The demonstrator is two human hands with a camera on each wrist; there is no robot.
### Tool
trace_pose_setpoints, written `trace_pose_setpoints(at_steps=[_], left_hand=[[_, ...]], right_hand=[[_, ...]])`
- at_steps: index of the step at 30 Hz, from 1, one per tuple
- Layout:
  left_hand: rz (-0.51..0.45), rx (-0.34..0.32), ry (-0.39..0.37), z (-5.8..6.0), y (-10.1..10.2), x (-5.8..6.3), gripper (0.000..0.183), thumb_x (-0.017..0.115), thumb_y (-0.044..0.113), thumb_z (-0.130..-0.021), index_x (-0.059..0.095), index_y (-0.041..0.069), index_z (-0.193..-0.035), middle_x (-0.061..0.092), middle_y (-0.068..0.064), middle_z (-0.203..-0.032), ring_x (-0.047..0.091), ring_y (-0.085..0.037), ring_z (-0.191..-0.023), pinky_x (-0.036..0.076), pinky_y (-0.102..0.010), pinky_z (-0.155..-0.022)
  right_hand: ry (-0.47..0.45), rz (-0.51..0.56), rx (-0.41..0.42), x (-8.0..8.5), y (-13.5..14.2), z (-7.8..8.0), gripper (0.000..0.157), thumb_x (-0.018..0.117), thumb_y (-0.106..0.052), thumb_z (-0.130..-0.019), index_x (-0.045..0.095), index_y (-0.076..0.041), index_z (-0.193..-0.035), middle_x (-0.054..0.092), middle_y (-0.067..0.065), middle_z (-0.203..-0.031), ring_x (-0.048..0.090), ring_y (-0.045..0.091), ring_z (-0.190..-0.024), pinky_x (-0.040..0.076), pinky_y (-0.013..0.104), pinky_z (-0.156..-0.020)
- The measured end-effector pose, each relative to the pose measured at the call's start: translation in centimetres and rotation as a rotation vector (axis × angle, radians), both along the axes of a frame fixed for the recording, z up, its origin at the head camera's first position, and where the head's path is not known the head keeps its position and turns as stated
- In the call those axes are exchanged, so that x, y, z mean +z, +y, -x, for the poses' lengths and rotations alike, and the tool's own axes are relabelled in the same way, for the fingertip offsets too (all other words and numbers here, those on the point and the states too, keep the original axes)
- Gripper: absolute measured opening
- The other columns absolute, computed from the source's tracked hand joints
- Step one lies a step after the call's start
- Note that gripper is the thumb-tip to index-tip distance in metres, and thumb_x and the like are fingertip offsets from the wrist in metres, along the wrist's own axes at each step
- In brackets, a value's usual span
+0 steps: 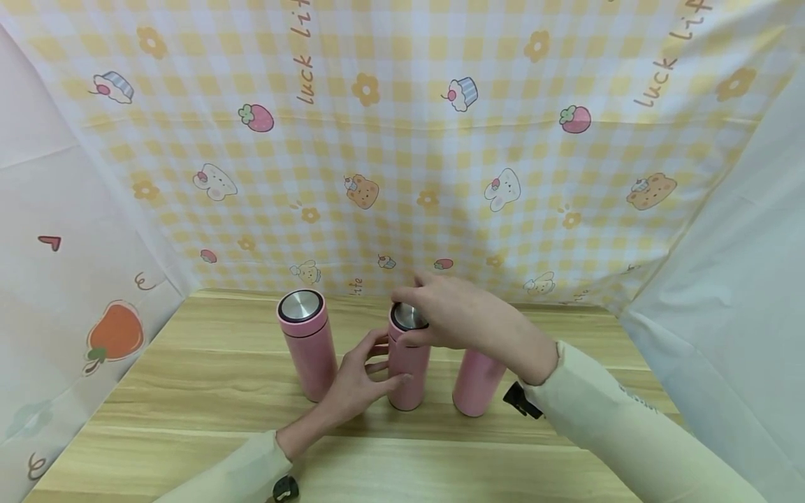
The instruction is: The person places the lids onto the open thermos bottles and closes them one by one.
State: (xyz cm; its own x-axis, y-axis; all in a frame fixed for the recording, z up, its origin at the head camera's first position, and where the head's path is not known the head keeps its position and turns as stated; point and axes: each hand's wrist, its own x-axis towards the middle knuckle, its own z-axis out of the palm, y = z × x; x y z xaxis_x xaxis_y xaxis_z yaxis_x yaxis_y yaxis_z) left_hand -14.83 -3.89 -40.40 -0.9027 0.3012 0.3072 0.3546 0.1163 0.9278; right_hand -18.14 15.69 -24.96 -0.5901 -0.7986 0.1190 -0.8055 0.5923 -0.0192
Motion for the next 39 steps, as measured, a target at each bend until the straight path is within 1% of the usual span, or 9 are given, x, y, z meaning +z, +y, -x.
trace_pose_setpoints(at_steps=[4, 7, 12, 16, 20, 23, 26, 34, 39], left_hand=[[-0.006, -0.005, 0.004, -0.1, -0.1, 0.2, 0.062, 0.083, 0.001, -0.085, 0.053, 0.007, -0.138, 0.057, -0.01, -0.134, 0.059, -0.03, -0.119, 0.054, -0.044, -0.095], [-0.012, -0.01, -0.004, -0.1, -0.1, 0.2, 0.062, 0.082, 0.002, -0.085, 0.053, 0.007, -0.139, 0.057, -0.009, -0.134, 0.059, -0.029, -0.119, 0.054, -0.044, -0.095], [-0.009, -0.016, 0.005, 0.0, -0.1, 0.0, 0.063, 0.083, 0.002, -0.085, 0.052, 0.006, -0.139, 0.058, -0.01, -0.133, 0.059, -0.029, -0.119, 0.054, -0.044, -0.095], [0.006, -0.007, 0.018, 0.9, 0.0, -1.7, 0.067, 0.084, 0.005, -0.085, 0.05, 0.01, -0.142, 0.057, -0.008, -0.135, 0.058, -0.028, -0.12, 0.054, -0.042, -0.095], [0.01, -0.007, 0.016, 1.9, 0.0, -3.4, 0.07, 0.086, 0.014, -0.085, 0.05, 0.019, -0.144, 0.056, -0.001, -0.137, 0.057, -0.022, -0.121, 0.054, -0.037, -0.095], [0.004, -0.017, 0.013, 2.0, 0.0, -3.7, 0.068, 0.086, 0.021, -0.086, 0.05, 0.023, -0.144, 0.056, 0.003, -0.136, 0.057, -0.018, -0.12, 0.054, -0.033, -0.095], [0.0, -0.022, 0.023, 2.0, 0.0, -3.7, 0.068, 0.085, 0.025, -0.086, 0.05, 0.025, -0.144, 0.056, 0.003, -0.136, 0.058, -0.018, -0.12, 0.054, -0.032, -0.095], [0.009, -0.015, 0.036, 2.0, 0.0, -3.8, 0.067, 0.085, 0.027, -0.087, 0.05, 0.025, -0.144, 0.056, 0.002, -0.137, 0.058, -0.02, -0.12, 0.054, -0.031, -0.094], [0.005, -0.006, 0.017, 2.0, 0.0, -3.8, 0.068, 0.086, 0.021, -0.086, 0.05, 0.023, -0.144, 0.056, 0.002, -0.136, 0.058, -0.019, -0.12, 0.054, -0.032, -0.094]], right_hand=[[0.009, 0.012, 0.015, -0.1, 0.1, 0.0, 0.051, 0.084, -0.035, -0.086, 0.067, -0.01, -0.127, 0.052, 0.003, -0.095, 0.046, 0.006, -0.057, 0.045, 0.02, -0.051], [-0.016, 0.011, 0.009, 0.0, 0.3, 0.1, 0.055, 0.084, -0.037, -0.085, 0.066, -0.01, -0.13, 0.053, 0.002, -0.098, 0.047, 0.005, -0.061, 0.047, 0.02, -0.055], [-0.09, 0.002, -0.009, 0.1, 1.0, 0.2, 0.071, 0.082, -0.05, -0.084, 0.06, -0.014, -0.141, 0.054, 0.002, -0.116, 0.057, 0.009, -0.08, 0.054, 0.026, -0.069], [-0.139, 0.021, 0.016, 0.3, 1.5, 0.3, 0.077, 0.079, -0.055, -0.085, 0.054, -0.018, -0.147, 0.051, 0.005, -0.137, 0.059, 0.017, -0.109, 0.055, 0.035, -0.087], [-0.204, 0.051, 0.105, 0.5, 1.8, 0.7, 0.069, 0.081, -0.037, -0.09, 0.051, -0.016, -0.149, 0.046, 0.004, -0.148, 0.052, 0.02, -0.127, 0.05, 0.038, -0.099], [-0.246, 0.062, 0.171, 0.5, 1.8, 0.9, 0.057, 0.078, -0.021, -0.093, 0.055, -0.014, -0.145, 0.05, 0.002, -0.147, 0.052, 0.019, -0.128, 0.05, 0.038, -0.101], [-0.264, 0.066, 0.195, 0.5, 1.8, 1.0, 0.049, 0.076, -0.016, -0.094, 0.06, -0.014, -0.14, 0.055, 0.001, -0.142, 0.054, 0.018, -0.126, 0.05, 0.037, -0.1], [-0.23, 0.033, 0.156, 0.6, 1.3, 0.8, 0.049, 0.08, -0.016, -0.091, 0.063, -0.015, -0.137, 0.057, -0.002, -0.134, 0.058, 0.014, -0.117, 0.053, 0.031, -0.094], [-0.198, 0.022, 0.135, 0.6, 1.0, 0.6, 0.05, 0.081, -0.017, -0.09, 0.064, -0.015, -0.136, 0.059, -0.002, -0.129, 0.061, 0.013, -0.11, 0.055, 0.03, -0.089]])
